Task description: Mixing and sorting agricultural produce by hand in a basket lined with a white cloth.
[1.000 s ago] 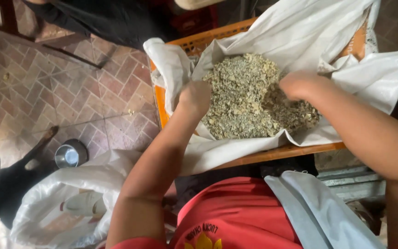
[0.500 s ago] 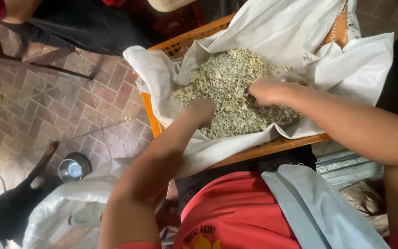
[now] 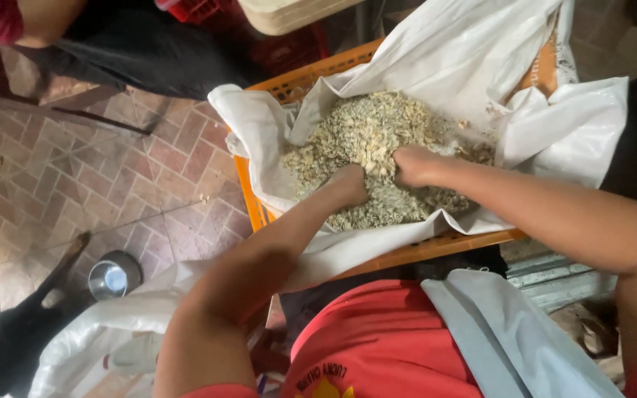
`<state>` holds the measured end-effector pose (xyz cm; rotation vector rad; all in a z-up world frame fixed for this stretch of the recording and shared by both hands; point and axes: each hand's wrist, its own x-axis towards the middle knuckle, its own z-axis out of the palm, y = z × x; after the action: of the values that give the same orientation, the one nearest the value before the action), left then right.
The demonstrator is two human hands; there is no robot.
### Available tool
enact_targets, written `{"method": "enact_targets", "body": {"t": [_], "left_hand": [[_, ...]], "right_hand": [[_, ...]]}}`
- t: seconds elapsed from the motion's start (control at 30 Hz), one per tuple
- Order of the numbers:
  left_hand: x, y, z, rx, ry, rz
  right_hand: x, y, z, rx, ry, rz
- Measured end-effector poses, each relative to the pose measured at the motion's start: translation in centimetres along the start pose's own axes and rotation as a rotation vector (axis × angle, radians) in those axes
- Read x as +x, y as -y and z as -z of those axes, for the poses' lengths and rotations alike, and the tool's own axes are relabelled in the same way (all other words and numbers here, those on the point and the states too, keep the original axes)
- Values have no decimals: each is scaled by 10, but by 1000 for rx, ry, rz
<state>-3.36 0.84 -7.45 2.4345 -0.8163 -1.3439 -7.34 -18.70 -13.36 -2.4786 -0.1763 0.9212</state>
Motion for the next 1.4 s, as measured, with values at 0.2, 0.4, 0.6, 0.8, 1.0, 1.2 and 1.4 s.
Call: {"method": "enact_targets", "body": {"t": [0.2, 0.4, 0.6, 0.8, 1.0, 1.2, 1.4], "left_hand": [[-16, -8, -1, -199, -46, -14], [17, 23, -5, -151, -74, -35], [4, 9, 18, -131, -85, -112], [-22, 9, 35, -31, -114, 15], [-56, 19, 62, 166, -148, -22], [-37, 24, 56, 121, -253, -41], [-46, 15, 57, 26, -337, -20]], "right_hand": [[-26, 33, 25, 241, -9, -124], [-35, 42, 40, 388, -8, -235], [-26, 27, 42, 219, 44, -193], [-38, 21, 84, -11, 103, -115], [-88, 65, 138, -56, 151, -62], [-99, 92, 151, 214, 104, -81], [-67, 63, 118, 255, -75, -16]]}}
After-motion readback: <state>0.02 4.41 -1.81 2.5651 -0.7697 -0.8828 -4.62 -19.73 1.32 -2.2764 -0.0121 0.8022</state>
